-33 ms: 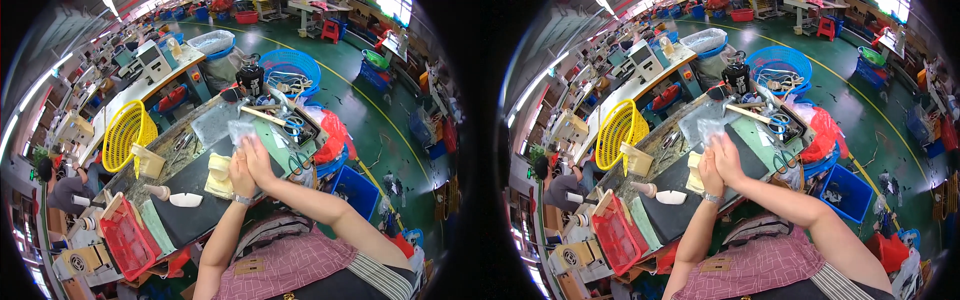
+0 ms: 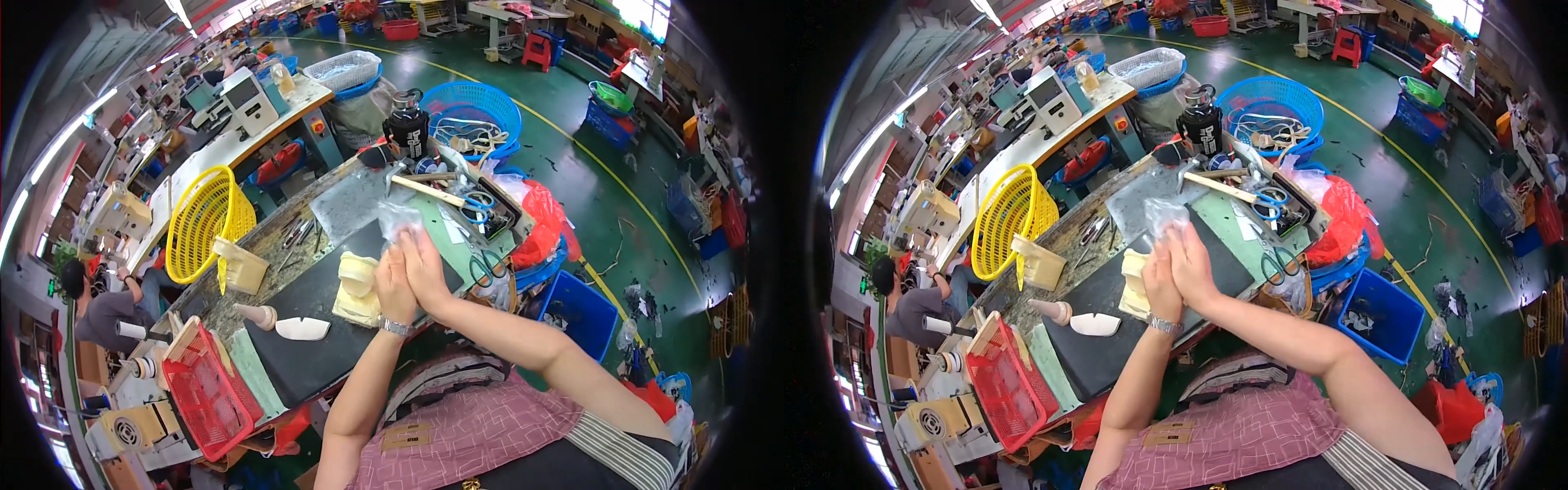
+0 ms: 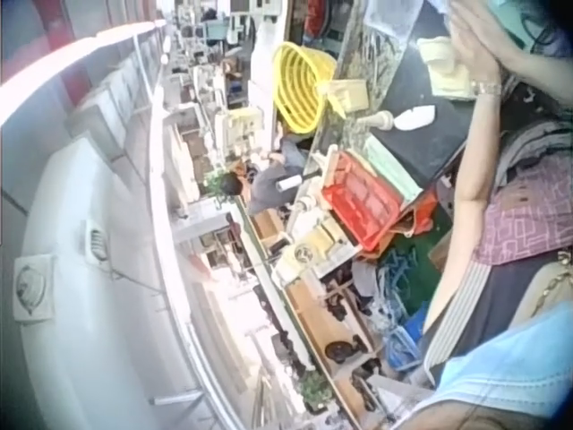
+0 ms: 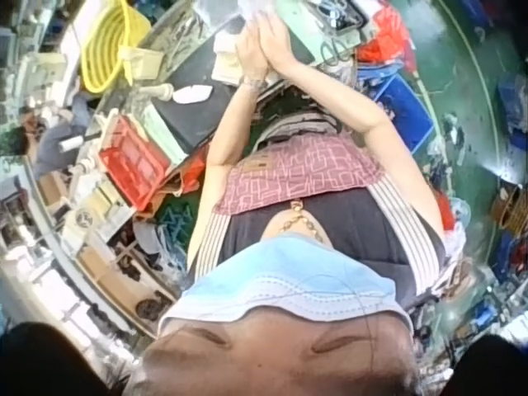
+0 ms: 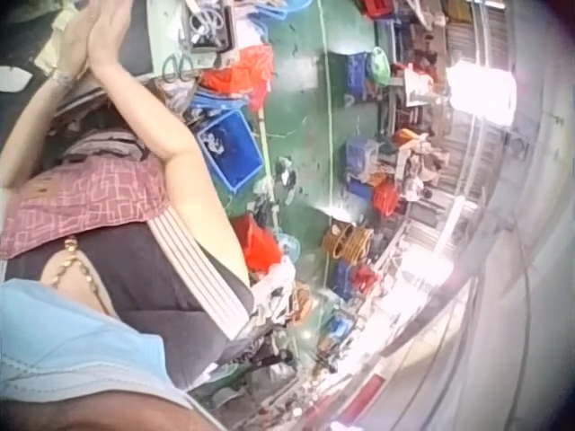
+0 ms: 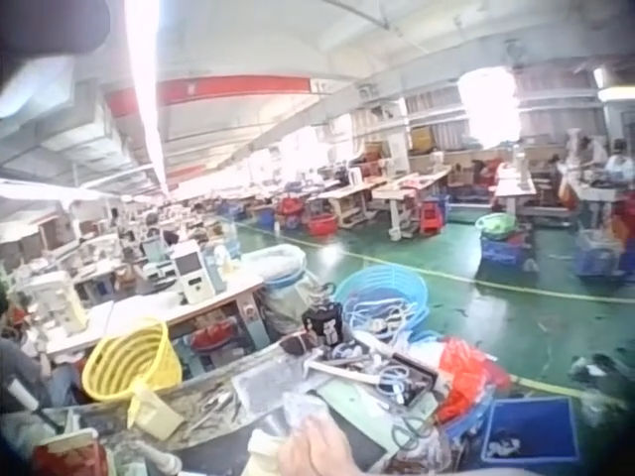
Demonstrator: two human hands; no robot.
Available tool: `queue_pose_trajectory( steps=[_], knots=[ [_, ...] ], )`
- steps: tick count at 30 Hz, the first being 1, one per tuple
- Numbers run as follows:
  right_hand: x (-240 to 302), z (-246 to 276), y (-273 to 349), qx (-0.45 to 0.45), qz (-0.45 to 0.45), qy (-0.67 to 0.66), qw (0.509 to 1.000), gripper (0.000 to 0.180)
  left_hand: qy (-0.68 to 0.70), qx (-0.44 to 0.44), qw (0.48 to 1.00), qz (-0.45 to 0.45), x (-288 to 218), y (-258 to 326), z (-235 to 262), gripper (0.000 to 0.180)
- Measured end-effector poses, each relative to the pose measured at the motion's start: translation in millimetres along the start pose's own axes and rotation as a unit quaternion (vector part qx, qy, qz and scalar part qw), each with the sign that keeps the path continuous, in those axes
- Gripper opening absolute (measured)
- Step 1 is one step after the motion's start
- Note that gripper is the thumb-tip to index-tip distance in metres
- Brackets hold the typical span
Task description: Cleaning the workstation and then wrapping shoe lasts in plastic film for storage or transport.
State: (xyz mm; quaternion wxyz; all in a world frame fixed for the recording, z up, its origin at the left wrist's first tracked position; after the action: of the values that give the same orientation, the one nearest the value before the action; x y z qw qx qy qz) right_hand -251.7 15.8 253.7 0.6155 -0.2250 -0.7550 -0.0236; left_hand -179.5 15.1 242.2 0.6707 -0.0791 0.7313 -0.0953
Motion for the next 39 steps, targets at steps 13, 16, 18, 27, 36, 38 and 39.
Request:
queue_pose_trajectory(
  steps=[13,16,18,27,36,38,39],
  knots=[
    [-21,26,-8,0.027,-0.374,-0.210,0.903,0.030,-0.233,0.050,0.967,-0.095,-5,33,-25,0.028],
    [-43,29,-3,0.025,-0.406,-0.237,0.882,0.034,-0.242,0.072,0.953,-0.171,-7,38,-28,0.021],
    [-53,37,15,0.003,-0.413,-0.261,0.872,0.034,-0.242,0.073,0.961,-0.113,2,36,-24,0.022],
    [-73,75,63,0.195,0.130,0.315,0.920,0.026,-0.133,0.155,0.969,0.141,86,65,-21,0.065],
    [-83,108,12,0.256,0.097,0.585,0.763,0.033,-0.053,0.142,0.955,0.256,61,94,116,0.021],
    [-95,77,11,0.327,0.032,0.615,0.717,0.031,-0.036,-0.047,0.974,0.218,83,67,160,0.024],
    [-106,62,13,0.386,-0.038,0.640,0.663,0.030,-0.017,-0.079,0.970,0.228,84,49,164,0.026]
  ],
)
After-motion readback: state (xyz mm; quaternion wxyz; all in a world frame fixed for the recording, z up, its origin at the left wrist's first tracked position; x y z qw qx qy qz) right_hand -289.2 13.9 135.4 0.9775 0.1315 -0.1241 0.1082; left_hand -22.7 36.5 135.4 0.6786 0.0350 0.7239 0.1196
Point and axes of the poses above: each hand's wrist, its own y-axis away from the middle knuckle, its own z-axis out of the back of the hand, x = y × z, the point moved 5 cm from there along -y, towards the middle knuckle, and after that the axes turned 2 degrees about -z, right-handed, at the moved point
